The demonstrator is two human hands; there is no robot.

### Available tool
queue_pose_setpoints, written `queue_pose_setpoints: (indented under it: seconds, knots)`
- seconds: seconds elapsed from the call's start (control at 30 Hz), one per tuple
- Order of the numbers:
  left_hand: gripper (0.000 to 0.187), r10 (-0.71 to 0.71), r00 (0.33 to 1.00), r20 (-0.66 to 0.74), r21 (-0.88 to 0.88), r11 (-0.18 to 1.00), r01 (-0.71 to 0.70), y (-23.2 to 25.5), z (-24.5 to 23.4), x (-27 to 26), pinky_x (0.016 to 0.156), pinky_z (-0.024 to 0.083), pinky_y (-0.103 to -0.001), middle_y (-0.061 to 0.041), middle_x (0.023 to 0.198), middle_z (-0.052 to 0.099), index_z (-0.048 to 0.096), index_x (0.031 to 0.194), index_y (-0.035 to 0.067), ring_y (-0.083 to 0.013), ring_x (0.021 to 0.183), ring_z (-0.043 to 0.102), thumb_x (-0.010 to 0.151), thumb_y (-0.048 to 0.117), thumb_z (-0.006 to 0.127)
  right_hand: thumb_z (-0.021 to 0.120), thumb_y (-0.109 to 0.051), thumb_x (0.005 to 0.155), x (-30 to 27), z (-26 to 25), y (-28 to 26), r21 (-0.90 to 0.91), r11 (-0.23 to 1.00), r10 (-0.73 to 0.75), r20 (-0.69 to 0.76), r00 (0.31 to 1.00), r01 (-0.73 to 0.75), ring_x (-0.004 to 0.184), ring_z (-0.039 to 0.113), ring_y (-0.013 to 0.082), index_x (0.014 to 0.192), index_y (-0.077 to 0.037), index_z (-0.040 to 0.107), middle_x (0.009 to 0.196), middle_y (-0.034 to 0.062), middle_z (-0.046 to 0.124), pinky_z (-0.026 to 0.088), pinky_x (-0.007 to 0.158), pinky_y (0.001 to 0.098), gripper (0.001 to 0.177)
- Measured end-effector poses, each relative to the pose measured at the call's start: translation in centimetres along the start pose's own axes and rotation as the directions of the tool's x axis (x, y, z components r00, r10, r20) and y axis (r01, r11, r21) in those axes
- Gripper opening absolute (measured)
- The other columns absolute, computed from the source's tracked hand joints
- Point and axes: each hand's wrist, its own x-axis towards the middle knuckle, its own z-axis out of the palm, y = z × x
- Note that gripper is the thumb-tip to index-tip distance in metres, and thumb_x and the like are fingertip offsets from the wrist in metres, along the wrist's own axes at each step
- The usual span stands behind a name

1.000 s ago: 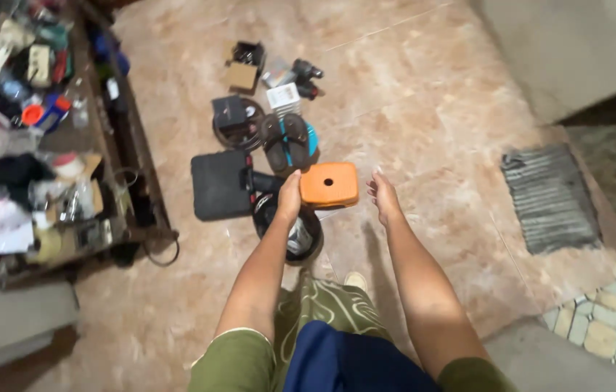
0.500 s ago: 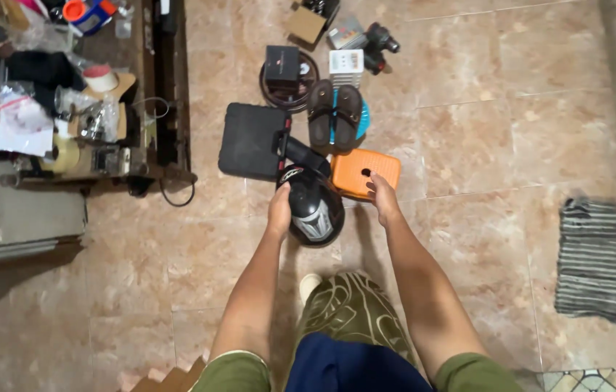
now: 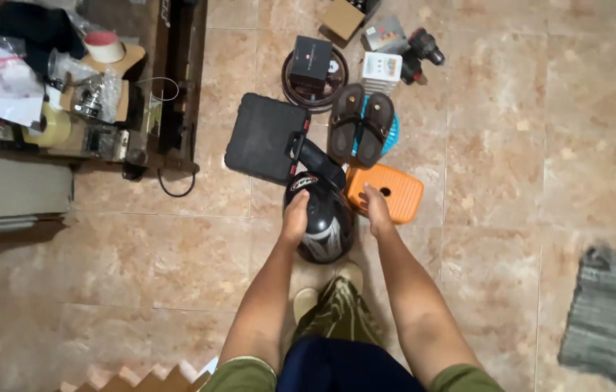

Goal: The person organizes various household items including a suitcase, a package, and footwear.

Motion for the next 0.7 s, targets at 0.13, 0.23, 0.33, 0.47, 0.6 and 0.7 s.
queue_pose_setpoints:
  seconds: [0.13,0.23,0.33,0.47,0.6,0.7]
  knots:
    - [0.048,0.061,0.998,-0.034,0.050,0.997,-0.059,-1.3,0.6,2.9,0.112,0.039,-0.032,-0.017,0.136,0.067,0.064,0.133,-0.003,-0.0258,0.132,0.058,0.103,0.034,0.054,0.053,-0.052,0.094,0.2,2.6,-3.0,-0.108,0.979,0.172,-0.021,0.985,-0.173,0.114,0.058,0.0272,0.145,-0.010,0.055,0.133,0.0109,0.066,0.041,0.101,0.0452,0.066]
    - [0.047,0.147,0.988,-0.049,0.052,0.988,-0.145,-3.6,1.2,6.1,0.112,0.041,-0.034,-0.020,0.133,0.068,0.065,0.130,-0.004,-0.0289,0.131,0.060,0.104,0.033,0.054,0.052,-0.050,0.097,4.1,3.3,-1.0,-0.161,0.969,0.190,-0.010,0.982,-0.189,0.114,0.057,0.0221,0.142,-0.010,0.055,0.130,0.0067,0.064,0.041,0.099,0.0407,0.060]
    - [0.046,0.193,0.979,-0.071,0.112,0.976,-0.184,-6.6,1.6,9.6,0.111,0.043,-0.036,-0.022,0.132,0.067,0.064,0.130,-0.005,-0.0325,0.131,0.060,0.104,0.032,0.054,0.053,-0.042,0.102,10.1,2.8,4.3,-0.131,0.991,0.043,0.090,0.995,-0.031,0.113,0.060,0.0189,0.133,-0.001,0.064,0.125,0.0069,0.067,0.045,0.100,0.0345,0.052]
    - [0.043,0.367,0.929,-0.049,0.356,0.876,-0.327,-12.9,2.3,14.5,0.110,0.045,-0.039,-0.025,0.130,0.067,0.065,0.129,-0.005,-0.0369,0.127,0.061,0.105,0.029,0.053,0.056,-0.029,0.103,13.3,3.2,7.1,0.020,1.000,-0.013,0.134,0.991,0.011,0.111,0.059,0.0172,0.133,0.002,0.063,0.121,0.0057,0.067,0.045,0.099,0.0320,0.044]
    - [0.038,0.550,0.830,0.096,0.583,0.645,-0.494,-18.1,2.7,17.0,0.110,0.046,-0.041,-0.026,0.131,0.066,0.064,0.128,-0.006,-0.0391,0.125,0.061,0.109,0.022,0.048,0.055,-0.029,0.102,12.5,4.9,6.5,-0.072,0.982,0.180,0.063,0.982,-0.175,0.106,0.060,0.0242,0.143,-0.005,0.056,0.126,0.0121,0.065,0.044,0.095,0.0392,0.048]
    - [0.038,0.377,0.926,0.027,0.436,0.829,-0.350,-15.4,2.6,15.5,0.107,0.046,-0.042,-0.026,0.126,0.067,0.065,0.126,-0.007,-0.0398,0.123,0.062,0.106,0.022,0.050,0.060,-0.034,0.102,15.1,3.8,11.3,-0.287,0.958,0.064,0.118,0.991,-0.028,0.137,0.050,0.0234,0.146,-0.003,0.051,0.147,0.0118,0.056,0.035,0.113,0.0326,0.054]
